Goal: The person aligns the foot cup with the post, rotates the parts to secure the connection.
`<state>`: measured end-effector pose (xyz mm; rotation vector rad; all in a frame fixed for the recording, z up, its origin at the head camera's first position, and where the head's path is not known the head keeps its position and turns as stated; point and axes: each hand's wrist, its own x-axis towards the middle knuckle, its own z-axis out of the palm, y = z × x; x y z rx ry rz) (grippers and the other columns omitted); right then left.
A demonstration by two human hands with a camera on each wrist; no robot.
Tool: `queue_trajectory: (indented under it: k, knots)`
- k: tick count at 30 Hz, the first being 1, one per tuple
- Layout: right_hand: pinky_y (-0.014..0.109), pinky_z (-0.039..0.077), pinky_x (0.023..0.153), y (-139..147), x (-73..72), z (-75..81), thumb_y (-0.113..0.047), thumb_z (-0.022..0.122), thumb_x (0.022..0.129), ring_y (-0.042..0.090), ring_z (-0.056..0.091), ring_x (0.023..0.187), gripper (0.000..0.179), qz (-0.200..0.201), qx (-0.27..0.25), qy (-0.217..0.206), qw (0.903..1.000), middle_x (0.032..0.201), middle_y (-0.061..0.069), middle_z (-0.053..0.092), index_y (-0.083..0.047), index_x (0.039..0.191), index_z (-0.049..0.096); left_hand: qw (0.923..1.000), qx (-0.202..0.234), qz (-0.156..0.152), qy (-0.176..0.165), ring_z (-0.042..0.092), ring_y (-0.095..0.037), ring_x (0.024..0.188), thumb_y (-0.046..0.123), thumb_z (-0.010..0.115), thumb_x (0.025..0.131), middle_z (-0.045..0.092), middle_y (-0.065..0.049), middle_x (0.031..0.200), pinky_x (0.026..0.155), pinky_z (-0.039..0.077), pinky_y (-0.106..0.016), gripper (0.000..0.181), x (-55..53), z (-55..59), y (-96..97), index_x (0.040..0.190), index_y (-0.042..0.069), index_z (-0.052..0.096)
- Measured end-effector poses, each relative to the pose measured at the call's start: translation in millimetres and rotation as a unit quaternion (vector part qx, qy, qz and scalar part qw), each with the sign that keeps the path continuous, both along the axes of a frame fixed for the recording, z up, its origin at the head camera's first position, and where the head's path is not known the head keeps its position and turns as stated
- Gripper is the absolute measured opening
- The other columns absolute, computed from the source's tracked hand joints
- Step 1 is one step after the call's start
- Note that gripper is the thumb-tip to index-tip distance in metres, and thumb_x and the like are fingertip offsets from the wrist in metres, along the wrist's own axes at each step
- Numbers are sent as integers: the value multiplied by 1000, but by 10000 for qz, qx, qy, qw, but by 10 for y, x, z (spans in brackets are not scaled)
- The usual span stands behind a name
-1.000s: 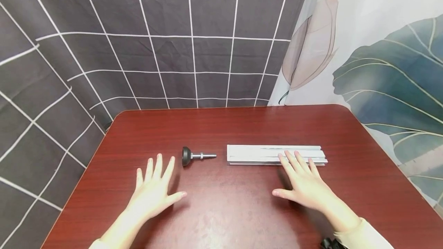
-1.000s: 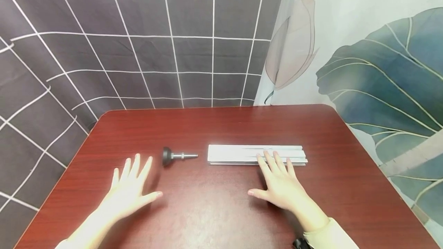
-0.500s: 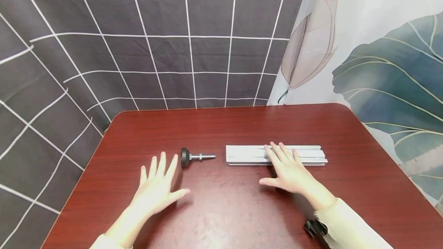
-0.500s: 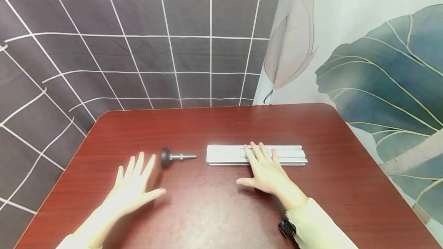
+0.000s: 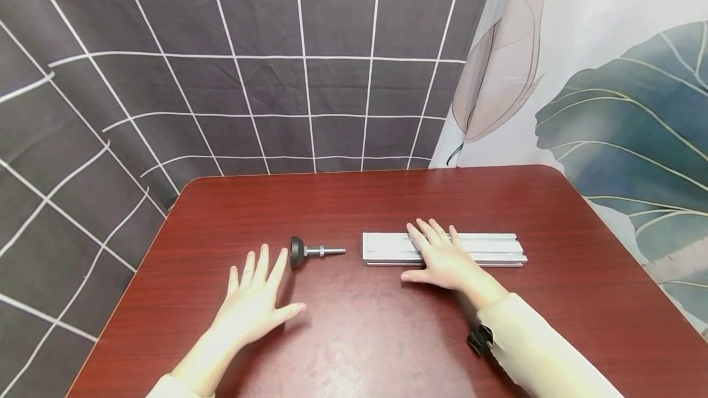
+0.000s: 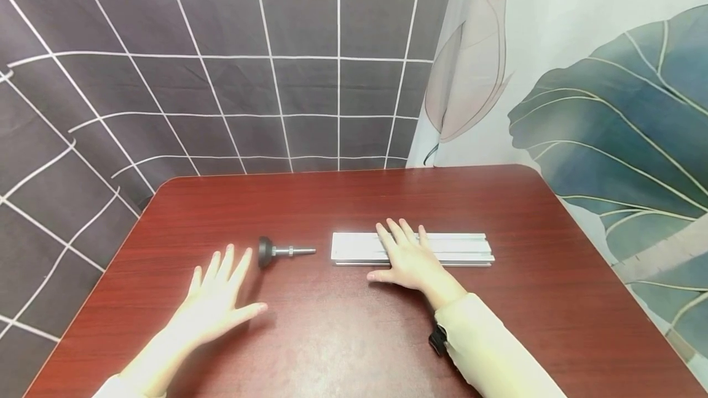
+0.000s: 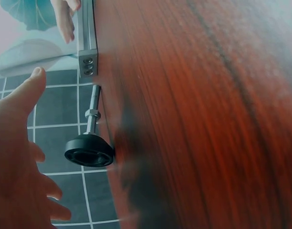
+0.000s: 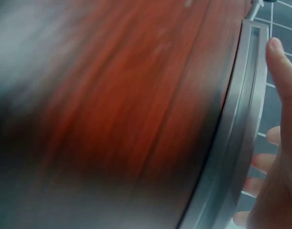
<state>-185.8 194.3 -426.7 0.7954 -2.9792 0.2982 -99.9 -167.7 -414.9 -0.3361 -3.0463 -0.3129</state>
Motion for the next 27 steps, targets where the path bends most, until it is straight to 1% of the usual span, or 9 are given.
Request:
queue_trajectory:
  k: [6,12,17,20,24,27]
  knots:
    - [68,16,102,-65,-126,-45,-64,67,70,42,29,132,97,193,-77,-112,9997,145,19,34,-12,145,34,10000,22,20,-76,19,-47,134,67,62,73,19,-25,150,102,14,-68,99,-8,-11,-2,148,14,25]
    - [69,15,102,-76,-181,-58,-64,69,69,42,32,130,97,318,-131,-317,9989,143,18,36,-14,145,35,9999,85,21,-146,19,-47,135,66,61,75,17,-25,151,103,13,-68,98,-29,7,18,149,14,24]
    - [68,18,101,-75,-196,-68,-62,70,68,40,37,126,96,369,-70,-165,9992,139,18,40,-13,143,37,9999,118,5,-96,20,-47,135,65,62,75,19,-25,150,103,14,-68,97,-39,29,36,149,14,25]
    - [65,23,100,-82,-198,-79,-60,71,69,37,43,120,92,375,-62,-4,9993,133,16,46,-12,141,41,9999,122,3,-95,20,-46,135,65,62,75,20,-25,150,103,15,-68,97,-43,36,46,149,14,24]
    - [60,31,95,-102,-196,-94,-57,70,72,35,49,109,83,307,-47,147,9994,120,13,53,-13,138,45,9998,125,-3,-126,19,-46,135,65,61,75,19,-25,150,103,15,-67,97,-46,37,53,149,14,24]
    - [57,34,90,-113,-195,-107,-57,70,73,34,50,105,81,193,6,186,9996,116,11,55,-14,138,46,9998,152,-27,-131,19,-46,135,65,61,75,19,-25,150,103,14,-67,97,-49,35,54,149,14,23]
